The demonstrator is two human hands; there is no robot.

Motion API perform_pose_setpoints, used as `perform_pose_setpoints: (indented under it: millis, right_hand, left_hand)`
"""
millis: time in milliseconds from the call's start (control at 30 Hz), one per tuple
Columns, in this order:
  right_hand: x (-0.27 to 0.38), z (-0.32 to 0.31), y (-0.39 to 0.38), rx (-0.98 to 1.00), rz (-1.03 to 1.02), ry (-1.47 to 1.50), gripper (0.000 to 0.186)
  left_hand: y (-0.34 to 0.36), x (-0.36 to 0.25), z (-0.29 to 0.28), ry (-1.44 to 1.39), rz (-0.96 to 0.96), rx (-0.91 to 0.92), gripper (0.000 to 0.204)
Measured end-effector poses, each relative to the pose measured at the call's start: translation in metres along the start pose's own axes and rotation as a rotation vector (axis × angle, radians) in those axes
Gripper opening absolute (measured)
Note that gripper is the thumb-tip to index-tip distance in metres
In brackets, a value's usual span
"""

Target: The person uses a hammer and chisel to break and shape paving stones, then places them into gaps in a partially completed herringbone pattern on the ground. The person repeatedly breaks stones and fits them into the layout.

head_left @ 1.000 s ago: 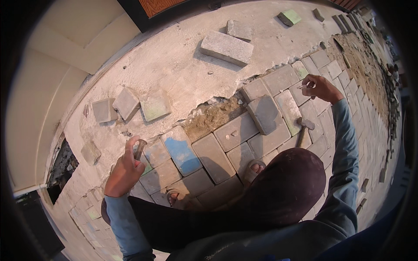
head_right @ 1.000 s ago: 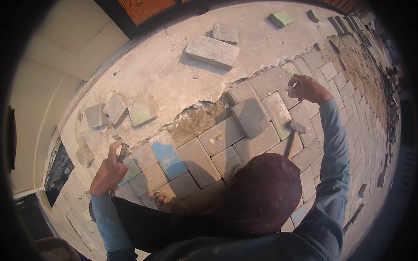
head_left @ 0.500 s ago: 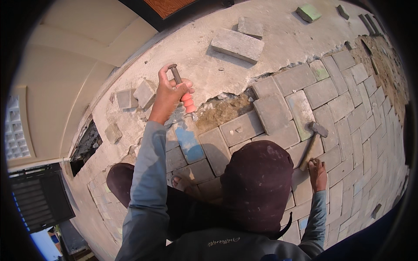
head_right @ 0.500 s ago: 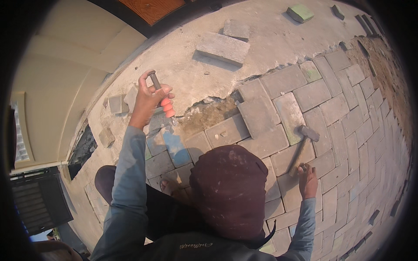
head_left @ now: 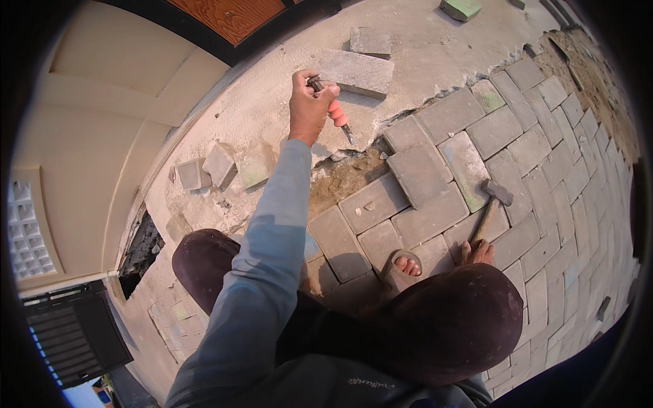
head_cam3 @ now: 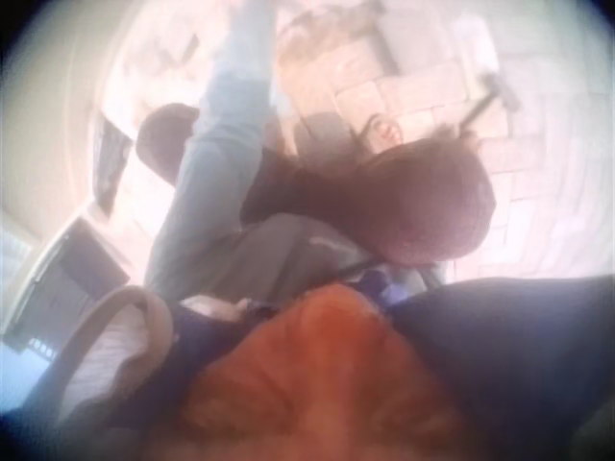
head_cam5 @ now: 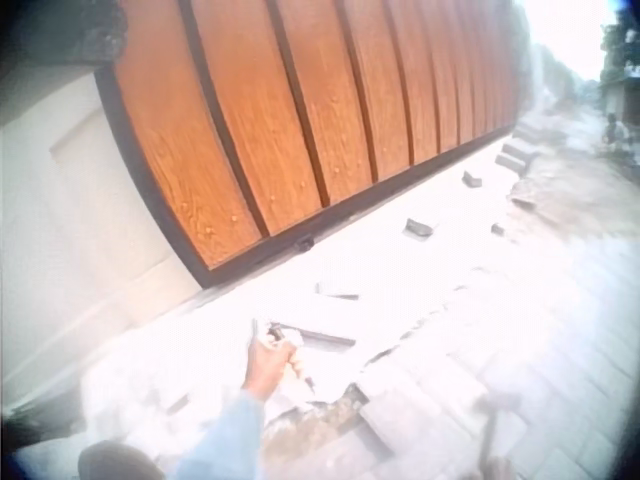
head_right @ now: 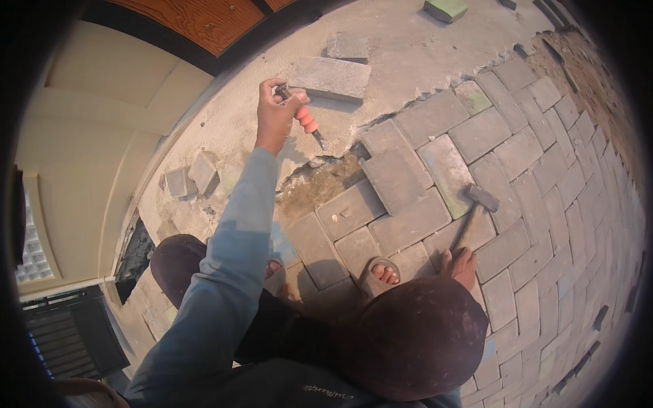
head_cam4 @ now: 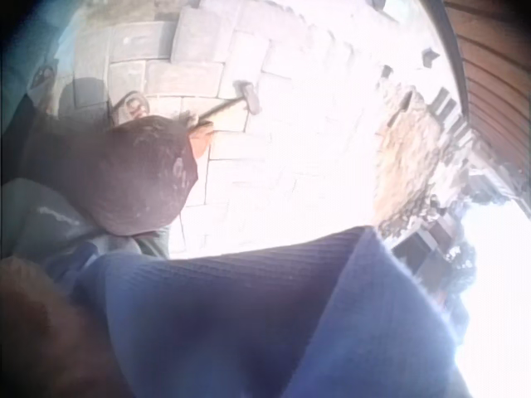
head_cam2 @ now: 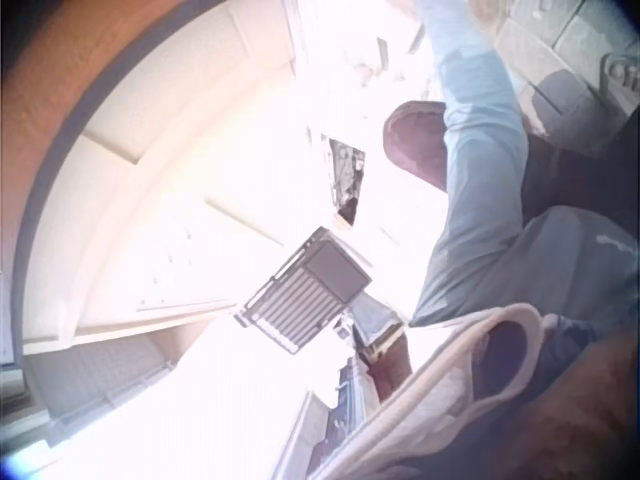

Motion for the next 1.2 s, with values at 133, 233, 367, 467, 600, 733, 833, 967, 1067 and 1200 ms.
perform_pose_setpoints:
  millis: [133, 233, 367, 467, 600, 733, 833, 967, 1067, 1200]
  right_hand:
    - [0.001, 0.0, 0.035, -0.077, -0.037, 0.144, 0.039]
    - [-0.016, 0.024, 0.049, 0.149, 0.376, 0.862, 0.019]
    - [0.027, 0.022, 0.048, 0.174, 0.589, 1.597, 0.015]
    - [0.024, 0.013, 0.05, 0.103, 0.584, 1.445, 0.021]
    - [0.06, -0.01, 0.026, 0.097, 0.401, 1.235, 0.025]
    - [0.134, -0.081, 0.007, 0.044, 0.231, 1.169, 0.027]
    - [0.191, -0.126, 0.013, -0.048, -0.003, 1.193, 0.028]
    - [0.266, -0.166, 0.022, -0.186, -0.378, 1.237, 0.027]
    - [0.288, -0.188, 0.024, -0.026, -0.445, 1.226, 0.028]
    - [0.333, -0.216, 0.029, -0.062, -0.564, 1.198, 0.03]
  left_hand:
    - [0.003, 0.032, 0.036, -0.143, 0.002, 0.045, 0.053]
    - [-0.004, 0.079, 0.039, -0.119, -0.027, 0.089, 0.054]
    - [-0.003, 0.085, 0.028, -0.19, -0.012, 0.17, 0.05]
    - [0.0, 0.082, 0.022, -0.14, -0.034, 0.213, 0.041]
    - [-0.009, 0.067, 0.008, -0.013, -0.066, 0.2, 0.028]
    - [-0.009, 0.065, 0.011, 0.027, -0.022, 0.248, 0.022]
    - [-0.015, 0.071, 0.019, -0.019, -0.081, 0.234, 0.024]
    - [-0.02, 0.067, 0.03, 0.266, 0.073, 0.227, 0.029]
    - [-0.022, 0.056, 0.036, 0.255, 0.078, 0.291, 0.031]
    - [-0.019, 0.071, 0.035, 0.212, 0.004, 0.331, 0.033]
Point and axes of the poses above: each hand's wrist, its own y-axis towards the middle knuckle, its own z-axis out of the palm, x = y × z, the point moved 8 cm from there along y, towards the middle knuckle, and after that the axes turned 7 degrees about -z, right-handed, at the moved point
